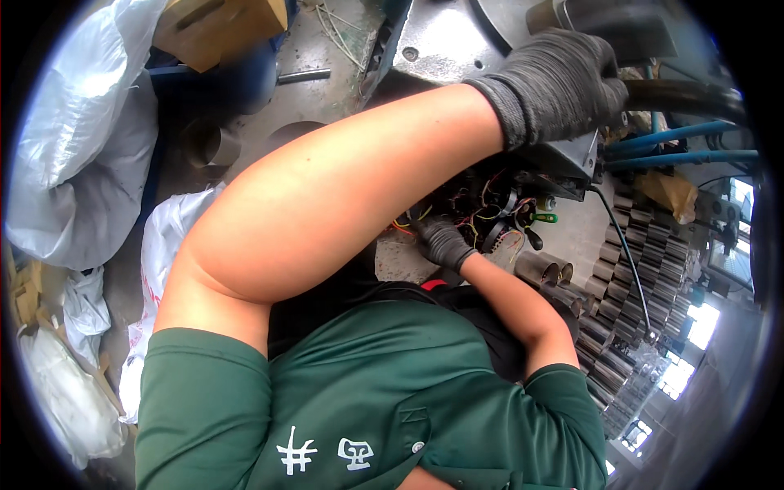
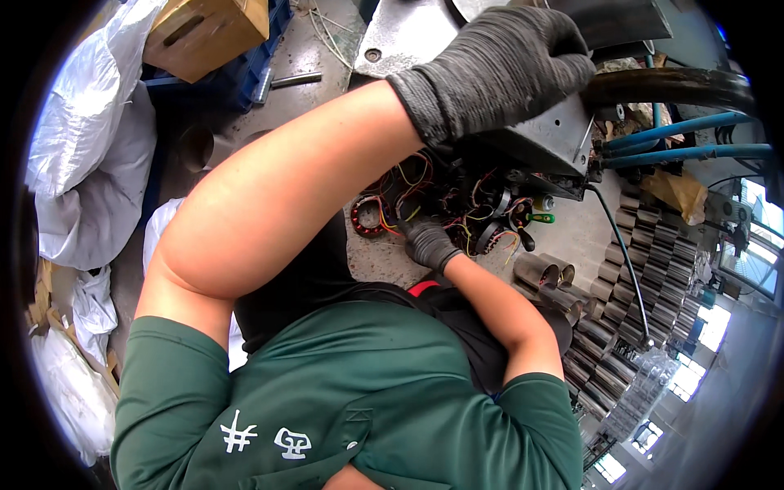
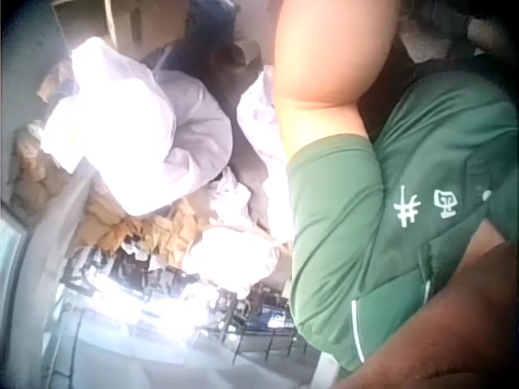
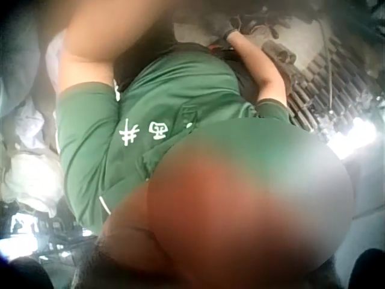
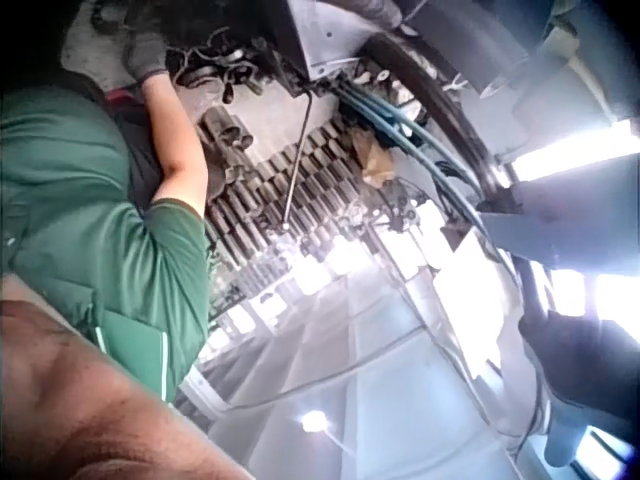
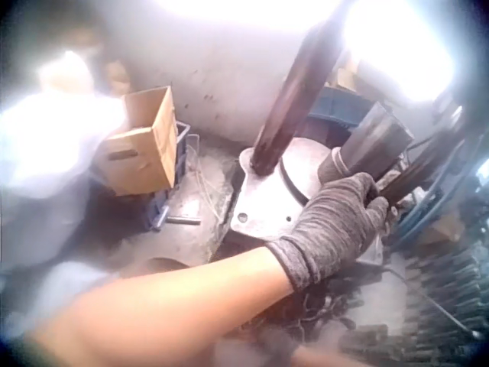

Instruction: The person places a metal casing into a hydraulic press, inserts a wired stator core into the casing, adjusts the wiring with a small tool, and places a metal cover onto the motor assembly.

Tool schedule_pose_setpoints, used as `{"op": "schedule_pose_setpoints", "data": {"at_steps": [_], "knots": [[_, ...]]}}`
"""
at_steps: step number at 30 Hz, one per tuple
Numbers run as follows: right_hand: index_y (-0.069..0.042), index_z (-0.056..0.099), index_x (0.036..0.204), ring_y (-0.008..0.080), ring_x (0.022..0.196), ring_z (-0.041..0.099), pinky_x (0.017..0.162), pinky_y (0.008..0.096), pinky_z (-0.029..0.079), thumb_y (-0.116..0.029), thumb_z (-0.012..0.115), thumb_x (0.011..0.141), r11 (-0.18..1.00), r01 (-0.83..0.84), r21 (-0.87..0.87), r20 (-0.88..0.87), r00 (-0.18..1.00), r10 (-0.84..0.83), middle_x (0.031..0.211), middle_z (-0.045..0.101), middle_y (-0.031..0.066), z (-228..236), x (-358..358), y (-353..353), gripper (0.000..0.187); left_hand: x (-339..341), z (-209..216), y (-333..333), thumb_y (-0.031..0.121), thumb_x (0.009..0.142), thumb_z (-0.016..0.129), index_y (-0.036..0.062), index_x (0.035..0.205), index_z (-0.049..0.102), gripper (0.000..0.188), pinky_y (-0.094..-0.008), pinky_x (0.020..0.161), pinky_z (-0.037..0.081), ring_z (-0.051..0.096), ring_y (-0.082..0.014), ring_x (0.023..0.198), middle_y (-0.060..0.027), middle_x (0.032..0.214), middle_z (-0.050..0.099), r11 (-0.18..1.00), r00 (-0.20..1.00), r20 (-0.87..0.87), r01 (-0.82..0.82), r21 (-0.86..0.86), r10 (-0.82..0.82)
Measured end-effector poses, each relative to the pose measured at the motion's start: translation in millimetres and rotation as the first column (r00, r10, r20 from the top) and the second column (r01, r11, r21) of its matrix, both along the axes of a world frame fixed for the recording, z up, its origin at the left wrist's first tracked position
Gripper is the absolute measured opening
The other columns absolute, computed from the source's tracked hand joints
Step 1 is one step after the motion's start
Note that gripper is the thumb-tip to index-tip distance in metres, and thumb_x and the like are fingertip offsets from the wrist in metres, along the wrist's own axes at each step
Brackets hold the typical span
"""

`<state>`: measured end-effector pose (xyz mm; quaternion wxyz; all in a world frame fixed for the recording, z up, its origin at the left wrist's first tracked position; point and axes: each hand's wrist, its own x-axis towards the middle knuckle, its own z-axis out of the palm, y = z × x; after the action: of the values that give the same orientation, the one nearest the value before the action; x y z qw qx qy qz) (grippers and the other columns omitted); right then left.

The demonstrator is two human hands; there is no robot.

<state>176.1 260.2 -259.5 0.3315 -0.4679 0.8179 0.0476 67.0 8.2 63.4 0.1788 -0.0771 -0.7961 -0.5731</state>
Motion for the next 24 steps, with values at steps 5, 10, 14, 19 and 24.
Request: {"op": "schedule_pose_setpoints", "data": {"at_steps": [5, 10, 14, 19, 24], "knots": [[-0.012, 0.055, 0.146, 0.0409, 0.122, 0.058, 0.106, 0.0551, 0.045, -0.012, 0.061, 0.084, 0.954, -0.252, -0.164, -0.021, 0.967, 0.253, 0.133, 0.059, 0.0275, -31.4, 25.5, -28.8, 0.062, 13.4, -0.7, 4.5, 0.037, 0.095, 0.064, 0.0042, 0.108, 0.073, 0.036, -0.0429, 0.086, 0.058, 0.073, -0.0318, 0.086, -0.0174, 0.088, 0.074, 0.999, 0.999, 0.015, 0.032, -0.035, -0.031], [-0.009, 0.044, 0.155, 0.0392, 0.127, 0.054, 0.111, 0.0506, 0.042, -0.031, 0.042, 0.106, 0.967, -0.004, -0.254, -0.038, 0.999, -0.005, 0.147, 0.052, 0.0230, -79.6, 49.0, -49.8, 0.054, 21.2, -0.4, 9.9, 0.034, 0.093, 0.066, 0.0040, 0.104, 0.073, 0.033, -0.0447, 0.082, 0.058, 0.073, -0.0341, 0.087, -0.0188, 0.085, 0.072, 0.978, 0.985, 0.067, 0.164, -0.129, -0.156], [-0.007, 0.036, 0.159, 0.0355, 0.140, 0.044, 0.118, 0.0486, 0.033, -0.038, 0.037, 0.109, 0.871, -0.005, -0.492, -0.199, 0.974, -0.107, 0.156, 0.045, 0.0183, -96.2, 49.2, -70.8, 0.059, 29.1, -12.7, 13.1, 0.033, 0.094, 0.068, 0.0044, 0.097, 0.072, 0.029, -0.0452, 0.080, 0.059, 0.072, -0.0338, 0.085, -0.0186, 0.086, 0.070, 0.965, 0.991, 0.000, 0.133, -0.228, -0.136], [-0.007, 0.037, 0.158, 0.0349, 0.142, 0.043, 0.118, 0.0481, 0.033, -0.039, 0.039, 0.108, 0.884, -0.025, -0.467, -0.223, 0.971, -0.091, 0.157, 0.044, 0.0183, -105.0, 49.7, -78.2, 0.060, 33.4, -18.6, 8.4, 0.032, 0.092, 0.069, 0.0046, 0.098, 0.071, 0.028, -0.0458, 0.081, 0.059, 0.072, -0.0346, 0.087, -0.0175, 0.089, 0.071, 0.943, 0.985, 0.009, 0.169, -0.288, -0.174], [-0.007, 0.039, 0.157, 0.0343, 0.144, 0.041, 0.118, 0.0476, 0.033, -0.040, 0.040, 0.106, 0.897, -0.055, -0.439, -0.235, 0.970, -0.056, 0.159, 0.043, 0.0183, -109.7, 49.1, -83.7, 0.060, 27.9, -16.8, 8.1, 0.032, 0.091, 0.068, 0.0050, 0.100, 0.072, 0.029, -0.0456, 0.082, 0.059, 0.072, -0.0342, 0.090, -0.0179, 0.093, 0.071, 0.936, 0.985, 0.064, 0.170, -0.309, -0.158]]}}
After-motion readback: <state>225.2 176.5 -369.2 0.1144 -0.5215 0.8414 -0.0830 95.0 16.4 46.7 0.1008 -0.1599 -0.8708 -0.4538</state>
